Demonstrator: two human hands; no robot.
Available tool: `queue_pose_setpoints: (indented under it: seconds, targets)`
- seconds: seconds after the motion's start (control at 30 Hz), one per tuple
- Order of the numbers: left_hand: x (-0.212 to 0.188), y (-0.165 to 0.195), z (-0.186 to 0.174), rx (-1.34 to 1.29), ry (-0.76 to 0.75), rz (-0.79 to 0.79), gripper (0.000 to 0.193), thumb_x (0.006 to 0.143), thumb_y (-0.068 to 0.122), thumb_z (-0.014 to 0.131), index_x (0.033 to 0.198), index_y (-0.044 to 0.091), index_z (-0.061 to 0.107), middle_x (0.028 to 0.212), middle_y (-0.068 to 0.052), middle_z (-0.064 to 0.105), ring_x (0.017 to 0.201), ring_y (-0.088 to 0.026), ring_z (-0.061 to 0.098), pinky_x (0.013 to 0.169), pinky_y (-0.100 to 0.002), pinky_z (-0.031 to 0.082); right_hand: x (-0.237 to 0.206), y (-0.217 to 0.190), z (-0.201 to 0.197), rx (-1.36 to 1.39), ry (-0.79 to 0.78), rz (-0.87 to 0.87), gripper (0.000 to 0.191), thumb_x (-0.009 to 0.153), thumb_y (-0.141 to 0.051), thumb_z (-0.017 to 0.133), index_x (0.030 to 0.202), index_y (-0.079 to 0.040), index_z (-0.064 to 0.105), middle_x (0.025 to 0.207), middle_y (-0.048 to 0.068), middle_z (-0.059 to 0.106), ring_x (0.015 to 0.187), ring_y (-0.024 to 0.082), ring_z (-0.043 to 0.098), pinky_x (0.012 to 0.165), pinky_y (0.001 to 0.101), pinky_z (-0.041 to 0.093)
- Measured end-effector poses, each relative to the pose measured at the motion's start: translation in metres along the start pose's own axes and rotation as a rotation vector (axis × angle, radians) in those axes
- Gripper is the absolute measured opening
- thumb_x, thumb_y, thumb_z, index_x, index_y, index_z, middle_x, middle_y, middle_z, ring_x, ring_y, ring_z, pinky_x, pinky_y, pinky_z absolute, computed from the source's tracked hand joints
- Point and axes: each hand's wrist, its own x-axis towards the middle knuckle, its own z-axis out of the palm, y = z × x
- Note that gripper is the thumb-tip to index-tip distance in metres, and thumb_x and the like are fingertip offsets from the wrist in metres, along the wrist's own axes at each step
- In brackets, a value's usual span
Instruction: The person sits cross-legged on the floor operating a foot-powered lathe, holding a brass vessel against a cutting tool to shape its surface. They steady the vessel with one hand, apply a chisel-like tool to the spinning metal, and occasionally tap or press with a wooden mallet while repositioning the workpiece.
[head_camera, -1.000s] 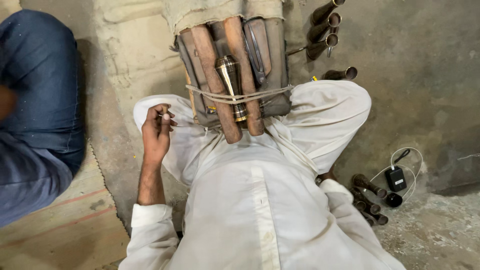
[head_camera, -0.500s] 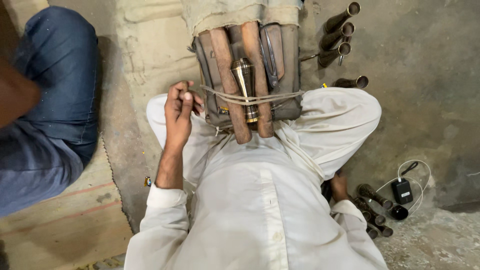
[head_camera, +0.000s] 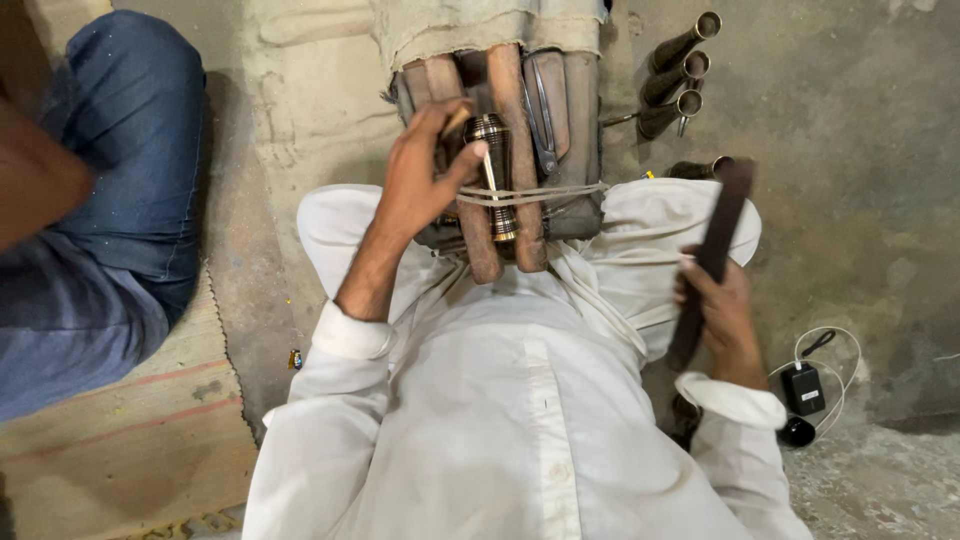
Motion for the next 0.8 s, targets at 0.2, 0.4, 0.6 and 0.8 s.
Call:
queue_pose_setpoints:
  seconds: [0.2, 0.4, 0.6, 0.8]
  targets:
    - [0.005, 0.010, 0.007, 0.047, -0.051, 0.036, 0.047, 0.098, 0.032, 0.077, 0.124, -0.005, 0.063, 0.117, -0.021, 0.068, 0.111, -0.036, 0.069, 0.097, -0.044, 0.055, 0.014, -0.024, 0.090, -0.060, -0.346, -0.196, 0.026, 0.095, -0.017, 0.077, 0.107, -0.002, 0.061, 0.079, 0.003, 0.068, 0.061, 0.009, 0.060, 0.055, 0.0243, 0.050]
    - [0.012, 0.017, 0.002, -0.020, -0.090, 0.009, 0.048, 0.093, 0.026, 0.080, 0.125, -0.005, 0.062, 0.118, -0.021, 0.070, 0.110, -0.034, 0.070, 0.093, -0.043, 0.055, 0.023, -0.048, 0.138, -0.131, -0.448, -0.303, 0.027, 0.095, -0.012, 0.079, 0.111, -0.001, 0.060, 0.085, 0.000, 0.064, 0.064, 0.008, 0.057, 0.057, 0.0245, 0.048]
    - [0.010, 0.012, 0.004, -0.084, -0.069, 0.005, 0.040, 0.096, 0.019, 0.078, 0.128, -0.001, 0.063, 0.116, -0.016, 0.068, 0.107, -0.030, 0.069, 0.090, -0.042, 0.055, 0.031, -0.060, 0.128, 0.014, -0.520, -0.011, 0.033, 0.097, -0.018, 0.067, 0.127, -0.007, 0.061, 0.083, 0.001, 0.070, 0.069, 0.008, 0.066, 0.063, 0.0242, 0.056]
    - [-0.009, -0.003, 0.001, -0.437, 0.130, -0.133, 0.026, 0.109, 0.006, 0.057, 0.134, 0.004, 0.060, 0.117, -0.005, 0.057, 0.097, -0.017, 0.063, 0.090, -0.032, 0.056, 0.040, -0.061, 0.108, -0.060, -0.562, -0.006, 0.032, 0.102, -0.016, 0.069, 0.130, -0.001, 0.063, 0.083, 0.001, 0.063, 0.071, 0.011, 0.062, 0.062, 0.0286, 0.052]
